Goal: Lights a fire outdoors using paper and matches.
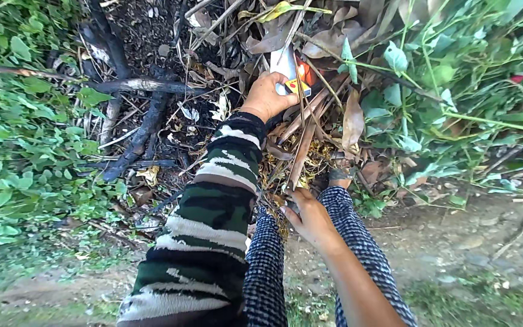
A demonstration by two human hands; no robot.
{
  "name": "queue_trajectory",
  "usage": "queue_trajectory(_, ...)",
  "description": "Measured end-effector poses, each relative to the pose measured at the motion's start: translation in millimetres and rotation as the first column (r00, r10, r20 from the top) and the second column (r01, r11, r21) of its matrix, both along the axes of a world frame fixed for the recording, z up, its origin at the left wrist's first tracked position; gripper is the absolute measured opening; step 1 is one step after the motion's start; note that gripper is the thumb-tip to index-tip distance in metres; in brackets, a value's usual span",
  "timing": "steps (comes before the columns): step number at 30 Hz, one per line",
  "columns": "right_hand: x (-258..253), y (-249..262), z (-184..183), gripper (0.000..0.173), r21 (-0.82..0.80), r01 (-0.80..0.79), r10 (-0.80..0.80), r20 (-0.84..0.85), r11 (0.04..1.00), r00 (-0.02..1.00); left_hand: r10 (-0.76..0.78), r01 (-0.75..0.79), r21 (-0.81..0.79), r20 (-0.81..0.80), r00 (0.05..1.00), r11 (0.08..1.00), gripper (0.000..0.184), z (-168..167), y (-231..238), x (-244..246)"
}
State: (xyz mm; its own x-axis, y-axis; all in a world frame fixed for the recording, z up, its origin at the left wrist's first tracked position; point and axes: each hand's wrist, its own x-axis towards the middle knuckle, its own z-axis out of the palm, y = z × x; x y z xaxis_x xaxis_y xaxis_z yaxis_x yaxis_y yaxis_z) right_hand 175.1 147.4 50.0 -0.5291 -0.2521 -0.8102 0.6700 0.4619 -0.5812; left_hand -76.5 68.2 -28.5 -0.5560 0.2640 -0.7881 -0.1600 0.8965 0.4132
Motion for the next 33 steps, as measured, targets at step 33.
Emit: queue_trajectory(33, -4.7, 9.2, 2.0, 0.034, 0.045, 0.078, -0.077, -0.014, 0.996, 0.997, 0.373, -0.338, 0.187, -0.205, 0.905, 0.923, 0.052, 33.7, -67.8, 40.9)
